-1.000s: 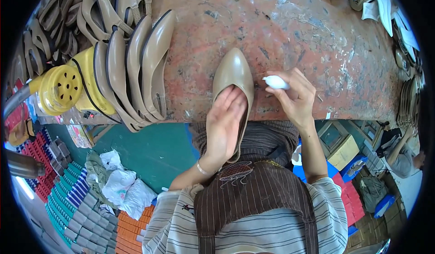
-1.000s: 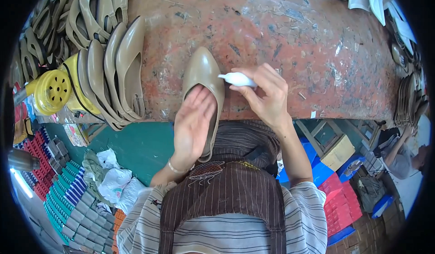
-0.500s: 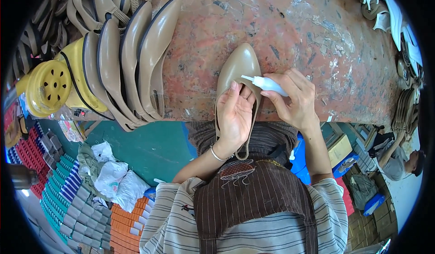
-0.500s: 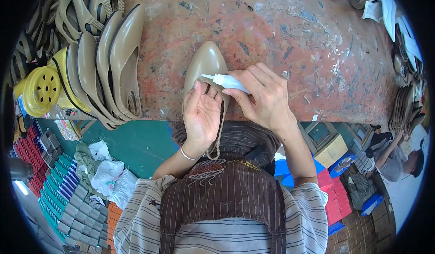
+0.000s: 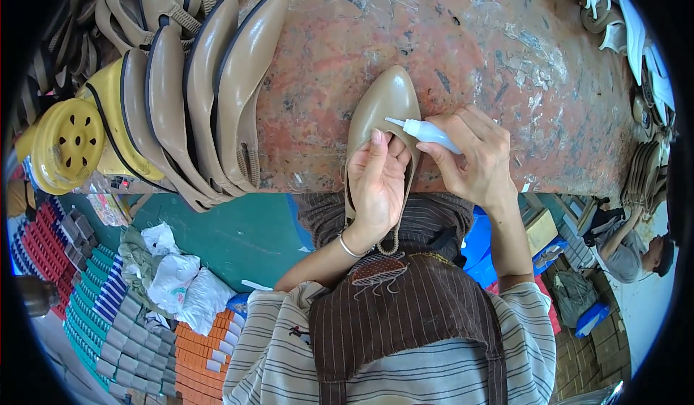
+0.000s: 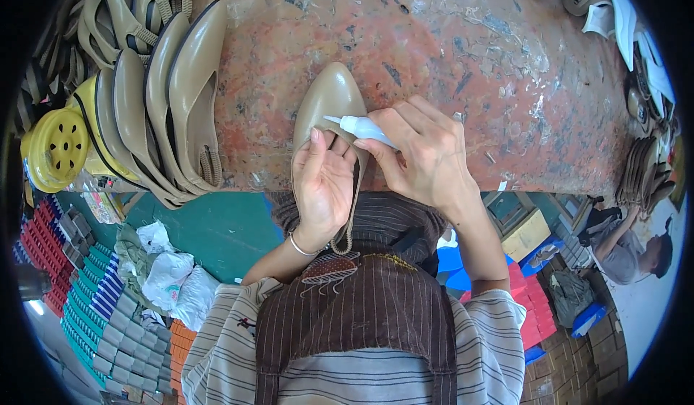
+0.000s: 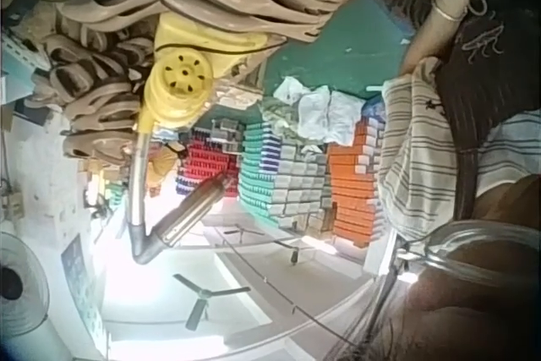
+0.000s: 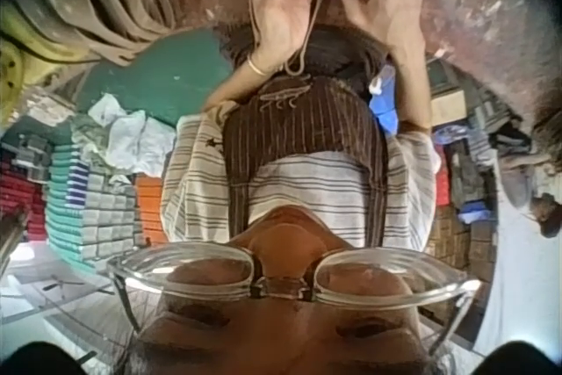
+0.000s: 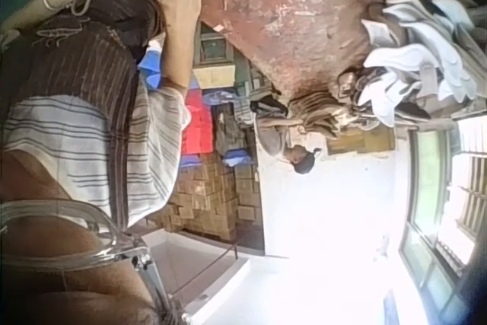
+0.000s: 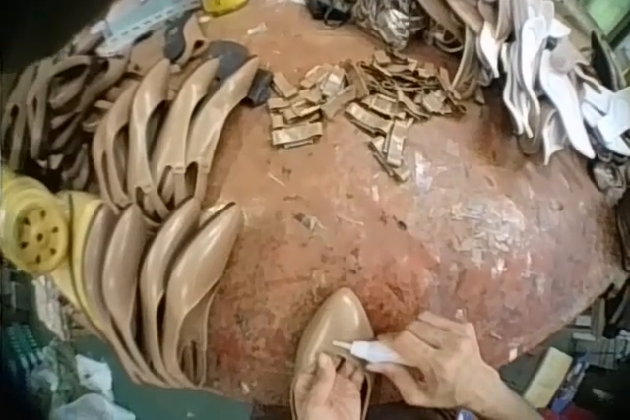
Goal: Applying glue and attaching decorative buckles to beige flat shoes at a workshop bench.
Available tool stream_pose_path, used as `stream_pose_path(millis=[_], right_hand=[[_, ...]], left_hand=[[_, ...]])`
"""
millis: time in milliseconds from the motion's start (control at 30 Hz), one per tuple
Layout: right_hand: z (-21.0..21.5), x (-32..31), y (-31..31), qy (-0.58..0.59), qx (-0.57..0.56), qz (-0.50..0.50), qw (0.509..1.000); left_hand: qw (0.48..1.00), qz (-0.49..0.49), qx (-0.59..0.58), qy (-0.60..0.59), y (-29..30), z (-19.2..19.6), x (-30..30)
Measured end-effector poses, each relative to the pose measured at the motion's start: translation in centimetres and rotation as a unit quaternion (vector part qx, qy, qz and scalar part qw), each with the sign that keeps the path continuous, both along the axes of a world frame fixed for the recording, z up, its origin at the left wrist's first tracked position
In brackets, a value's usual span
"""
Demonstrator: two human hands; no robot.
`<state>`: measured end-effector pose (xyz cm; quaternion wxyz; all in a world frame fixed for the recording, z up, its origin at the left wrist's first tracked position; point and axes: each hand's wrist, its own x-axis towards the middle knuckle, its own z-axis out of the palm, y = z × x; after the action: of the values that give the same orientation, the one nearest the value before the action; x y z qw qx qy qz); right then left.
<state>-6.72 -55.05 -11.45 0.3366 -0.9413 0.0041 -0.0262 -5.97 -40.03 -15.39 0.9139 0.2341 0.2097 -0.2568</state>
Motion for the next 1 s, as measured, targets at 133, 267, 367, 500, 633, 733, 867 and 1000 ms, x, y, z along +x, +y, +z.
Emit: stream_pose_path(millis=[133, 267, 367, 500, 633, 733, 867, 1000], right_hand=[[0.3, 0.1, 0.0, 0.006, -0.004, 0.004, 1.0], [0.6, 0.3, 0.1, 0.012, -0.007, 0.007, 1.0], [0.6, 0.4, 0.1, 0.012, -0.01, 0.01, 1.0], [0.7, 0.4, 0.0, 0.013, -0.007, 0.006, 1.0], [1.0, 0.1, -0.2, 0.015, -0.009, -0.005, 1.0], [1.2, 0.0, -0.2, 0.021, -0.015, -0.004, 1.0], [1.1, 0.4, 0.0, 0.012, -0.013, 0.004, 1.0], [0.8, 0.6, 0.2, 0.003, -0.004, 0.015, 1.0]], left_hand=[[1.0, 0.0, 0.003, 0.001, -0.1, 0.0, 0.0], [1.0, 0.001, 0.006, -0.001, 0.0, -0.1, -0.1], [1.0, -0.001, 0.01, 0.005, -0.1, -0.1, -0.1], [1.0, -0.003, 0.011, 0.004, -0.1, 0.1, 0.1], [1.0, -0.003, 0.024, 0.014, -0.2, 0.2, 0.1], [1.0, -0.004, 0.019, 0.009, 0.0, -0.1, -0.1], [1.0, -0.003, -0.001, -0.01, 0.0, -0.3, -0.2], [1.0, -0.004, 0.011, 0.0, 0.1, -0.4, -0.3]])
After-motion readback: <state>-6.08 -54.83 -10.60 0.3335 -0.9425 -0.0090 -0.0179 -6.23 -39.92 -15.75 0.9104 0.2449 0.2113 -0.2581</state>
